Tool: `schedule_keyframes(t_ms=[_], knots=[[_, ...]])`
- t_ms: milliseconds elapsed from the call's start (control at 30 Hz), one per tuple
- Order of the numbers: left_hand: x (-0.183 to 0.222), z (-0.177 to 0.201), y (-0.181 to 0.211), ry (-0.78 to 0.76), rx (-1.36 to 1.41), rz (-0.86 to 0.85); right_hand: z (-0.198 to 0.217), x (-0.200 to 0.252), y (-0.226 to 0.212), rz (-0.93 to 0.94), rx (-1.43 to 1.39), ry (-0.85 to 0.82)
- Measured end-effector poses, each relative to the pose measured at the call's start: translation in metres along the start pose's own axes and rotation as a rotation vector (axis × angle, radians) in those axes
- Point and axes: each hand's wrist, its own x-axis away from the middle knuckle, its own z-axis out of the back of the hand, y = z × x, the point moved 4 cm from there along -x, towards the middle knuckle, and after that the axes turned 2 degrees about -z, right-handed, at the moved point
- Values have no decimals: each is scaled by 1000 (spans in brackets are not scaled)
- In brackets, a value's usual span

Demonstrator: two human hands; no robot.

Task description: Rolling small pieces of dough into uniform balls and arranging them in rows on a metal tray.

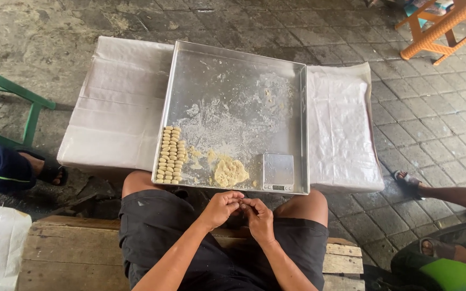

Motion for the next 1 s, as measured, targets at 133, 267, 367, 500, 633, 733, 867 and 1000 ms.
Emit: schedule_keyframes(t_ms=[133,267,367,500,633,733,867,1000], knots=[[-4,1,-15,28,395,23,1,1,-16,130,42,-24],[-9,-3,-29,92,673,40,-3,-3,-16,134,-115,42],[-11,-1,-29,105,744,28,-13,-3,-22,97,-229,25],[-12,-2,-36,86,826,16,-18,1,-30,165,-244,25],[-13,-3,-40,116,870,21,-17,-3,-34,320,-27,-22],[-15,-8,-57,169,824,66,-16,-1,-30,357,128,-44],[-17,6,-29,287,488,21,-2,-30,-37,407,335,6],[-18,20,-27,399,561,-27,46,-67,-21,353,345,179]])
